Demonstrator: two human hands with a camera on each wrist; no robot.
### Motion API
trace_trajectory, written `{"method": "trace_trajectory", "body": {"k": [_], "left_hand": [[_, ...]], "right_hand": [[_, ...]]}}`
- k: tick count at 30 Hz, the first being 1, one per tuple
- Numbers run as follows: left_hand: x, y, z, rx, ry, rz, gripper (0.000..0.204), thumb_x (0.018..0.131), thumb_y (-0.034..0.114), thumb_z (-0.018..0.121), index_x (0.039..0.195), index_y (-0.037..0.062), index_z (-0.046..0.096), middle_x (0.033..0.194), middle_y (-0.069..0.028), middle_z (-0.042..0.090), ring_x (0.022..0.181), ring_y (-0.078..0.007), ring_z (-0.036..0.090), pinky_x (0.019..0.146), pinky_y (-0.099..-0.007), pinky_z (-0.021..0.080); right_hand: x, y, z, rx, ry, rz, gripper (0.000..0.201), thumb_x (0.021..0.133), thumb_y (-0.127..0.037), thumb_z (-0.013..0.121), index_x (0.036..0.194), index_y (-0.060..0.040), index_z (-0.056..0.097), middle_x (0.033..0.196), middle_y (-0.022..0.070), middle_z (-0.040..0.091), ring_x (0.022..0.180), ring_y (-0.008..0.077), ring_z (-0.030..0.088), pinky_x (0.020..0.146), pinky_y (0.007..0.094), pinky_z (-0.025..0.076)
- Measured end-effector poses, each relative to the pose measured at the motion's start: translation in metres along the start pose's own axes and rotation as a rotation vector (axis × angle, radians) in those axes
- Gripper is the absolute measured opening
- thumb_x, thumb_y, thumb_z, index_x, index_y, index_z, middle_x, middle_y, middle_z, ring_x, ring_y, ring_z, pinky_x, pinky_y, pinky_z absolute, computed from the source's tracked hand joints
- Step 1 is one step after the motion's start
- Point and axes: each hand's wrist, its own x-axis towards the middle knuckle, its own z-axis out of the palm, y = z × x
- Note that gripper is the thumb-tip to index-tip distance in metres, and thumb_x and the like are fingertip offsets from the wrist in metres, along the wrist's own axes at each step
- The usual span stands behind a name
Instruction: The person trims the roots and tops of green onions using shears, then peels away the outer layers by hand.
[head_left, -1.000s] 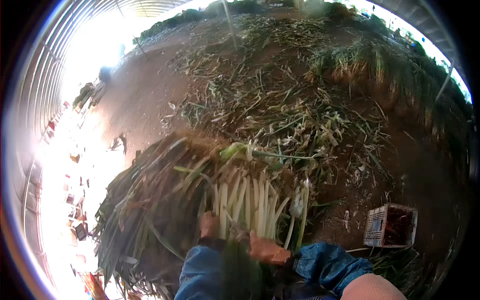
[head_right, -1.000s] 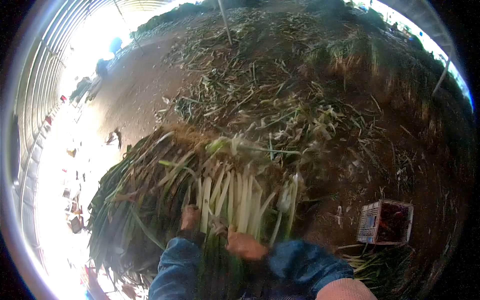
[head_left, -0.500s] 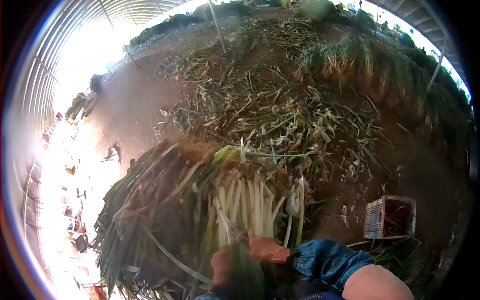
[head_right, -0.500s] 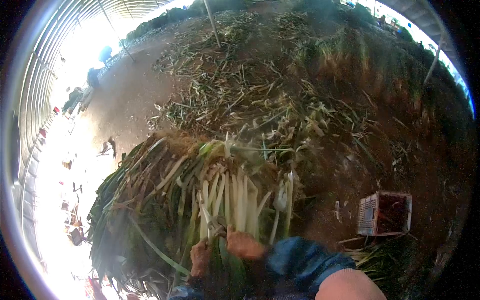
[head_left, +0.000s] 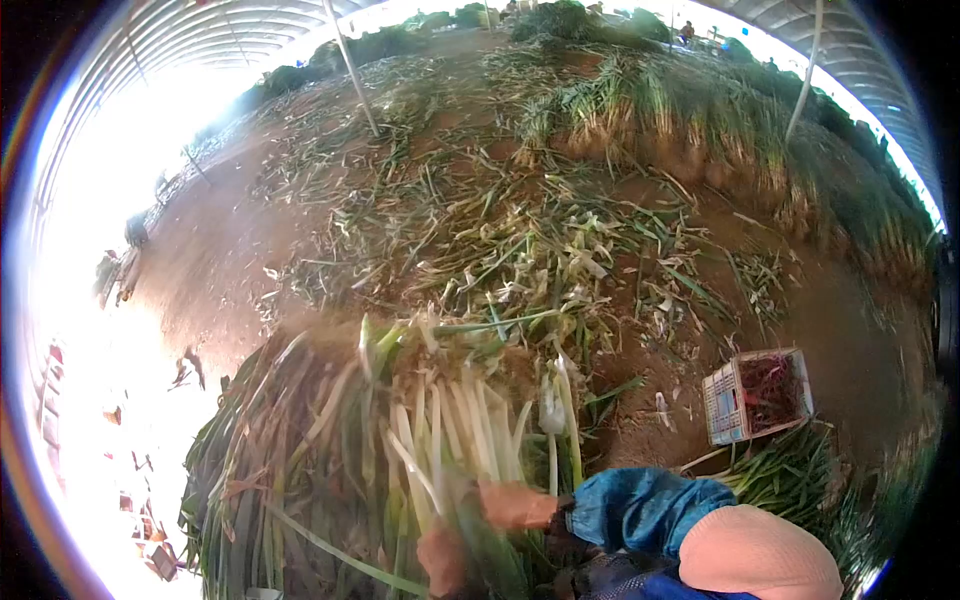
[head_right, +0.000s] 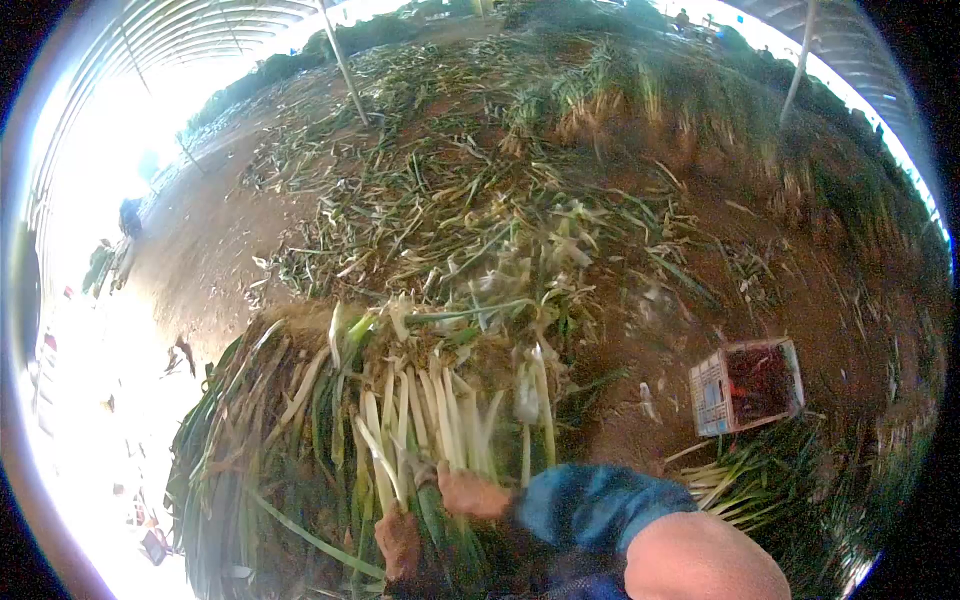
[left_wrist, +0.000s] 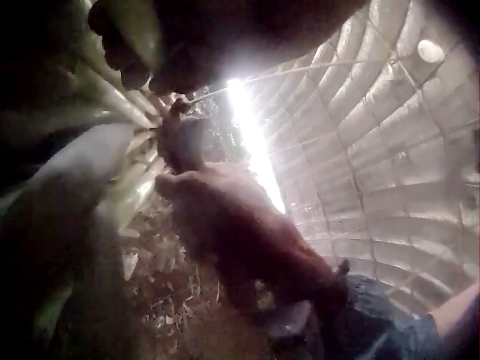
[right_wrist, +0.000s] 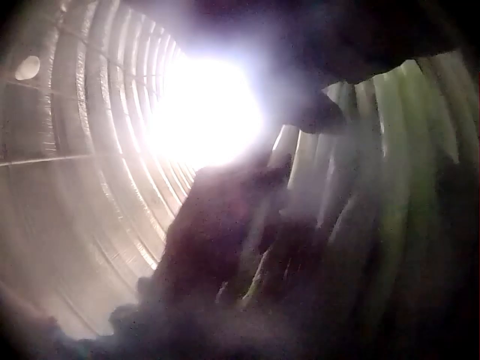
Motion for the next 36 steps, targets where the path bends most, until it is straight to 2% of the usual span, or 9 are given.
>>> {"method": "trace_trajectory", "body": {"k": [2, 5, 6, 7, 18, 27, 31, 35, 36], "left_hand": [[0.0, -0.002, -0.002, -0.018, 0.081, 0.124, 0.032, 0.079, 0.015, 0.056, 0.108, 0.0022, 0.057, 0.072, -0.0197, 0.06, 0.068, -0.0339, 0.061, 0.059, -0.0399, 0.046], [0.008, -0.025, 0.026, -0.096, 0.177, 0.234, 0.028, 0.079, 0.013, 0.054, 0.105, 0.0038, 0.057, 0.068, -0.0185, 0.058, 0.065, -0.0365, 0.059, 0.055, -0.0423, 0.044], [0.01, -0.032, 0.037, -0.081, 0.172, 0.236, 0.025, 0.079, 0.013, 0.053, 0.103, 0.0049, 0.058, 0.066, -0.0182, 0.058, 0.064, -0.0378, 0.058, 0.054, -0.0436, 0.043], [0.017, -0.02, 0.027, 0.038, 0.095, 0.206, 0.022, 0.08, 0.014, 0.052, 0.1, 0.0062, 0.058, 0.065, -0.0181, 0.057, 0.063, -0.0391, 0.057, 0.054, -0.0449, 0.043], [0.015, -0.009, 0.021, 0.01, 0.028, 0.049, 0.028, 0.083, 0.017, 0.044, 0.109, 0.0097, 0.049, 0.077, -0.0217, 0.061, 0.074, -0.0407, 0.06, 0.064, -0.0484, 0.044], [0.021, -0.01, 0.033, 0.135, 0.0, -0.001, 0.028, 0.083, 0.014, 0.041, 0.11, 0.0106, 0.05, 0.076, -0.0192, 0.061, 0.075, -0.0382, 0.061, 0.062, -0.0462, 0.045], [0.019, -0.012, 0.026, 0.058, 0.074, 0.123, 0.012, 0.081, 0.015, 0.048, 0.089, 0.0075, 0.053, 0.076, -0.0151, 0.061, 0.069, -0.0358, 0.061, 0.057, -0.0471, 0.045], [0.049, -0.035, 0.006, 0.038, 0.076, 0.306, 0.021, 0.084, 0.017, 0.049, 0.103, 0.0115, 0.056, 0.084, -0.0151, 0.062, 0.084, -0.033, 0.06, 0.068, -0.0416, 0.048], [0.075, -0.059, -0.001, -0.174, 0.372, 0.561, 0.022, 0.083, 0.016, 0.051, 0.105, 0.0112, 0.055, 0.091, -0.0136, 0.061, 0.091, -0.0313, 0.058, 0.075, -0.0409, 0.045]], "right_hand": [[0.014, 0.006, 0.0, -0.052, 0.121, 0.022, 0.041, 0.08, -0.02, 0.048, 0.109, 0.0068, 0.034, 0.08, 0.0273, 0.059, 0.079, 0.0412, 0.059, 0.066, 0.0462, 0.048], [0.0, -0.003, -0.01, -0.019, 0.193, -0.044, 0.042, 0.079, -0.019, 0.048, 0.109, 0.007, 0.035, 0.077, 0.0254, 0.059, 0.076, 0.0394, 0.06, 0.064, 0.046, 0.048], [-0.013, -0.017, -0.028, 0.04, 0.008, 0.028, 0.051, 0.08, -0.015, 0.045, 0.119, 0.0126, 0.026, 0.083, 0.026, 0.059, 0.077, 0.0385, 0.06, 0.063, 0.0452, 0.049], [-0.02, -0.029, -0.041, 0.103, -0.183, 0.098, 0.062, 0.08, -0.011, 0.042, 0.128, 0.0182, 0.017, 0.088, 0.0267, 0.059, 0.078, 0.0376, 0.061, 0.063, 0.0443, 0.049], [0.039, -0.013, -0.025, -0.223, 0.112, -0.094, 0.064, 0.079, -0.018, 0.047, 0.125, 0.0197, 0.023, 0.081, 0.0264, 0.059, 0.077, 0.0366, 0.06, 0.068, 0.0428, 0.049], [0.037, -0.022, -0.03, -0.219, 0.024, -0.035, 0.056, 0.076, -0.011, 0.045, 0.121, 0.0176, 0.03, 0.078, 0.0277, 0.06, 0.073, 0.0398, 0.061, 0.066, 0.0456, 0.049], [0.047, -0.018, -0.039, -0.132, 0.228, -0.042, 0.054, 0.077, -0.011, 0.046, 0.121, 0.0157, 0.027, 0.077, 0.0282, 0.059, 0.073, 0.0415, 0.06, 0.066, 0.0467, 0.049], [0.014, -0.031, -0.041, -0.117, -0.098, -0.102, 0.052, 0.081, -0.013, 0.043, 0.121, 0.0147, 0.024, 0.082, 0.0297, 0.058, 0.08, 0.0425, 0.058, 0.072, 0.049, 0.046], [0.024, -0.01, -0.03, -0.192, -0.046, -0.092, 0.051, 0.082, -0.015, 0.044, 0.12, 0.0128, 0.025, 0.083, 0.0305, 0.057, 0.081, 0.0434, 0.057, 0.073, 0.0494, 0.045]]}}
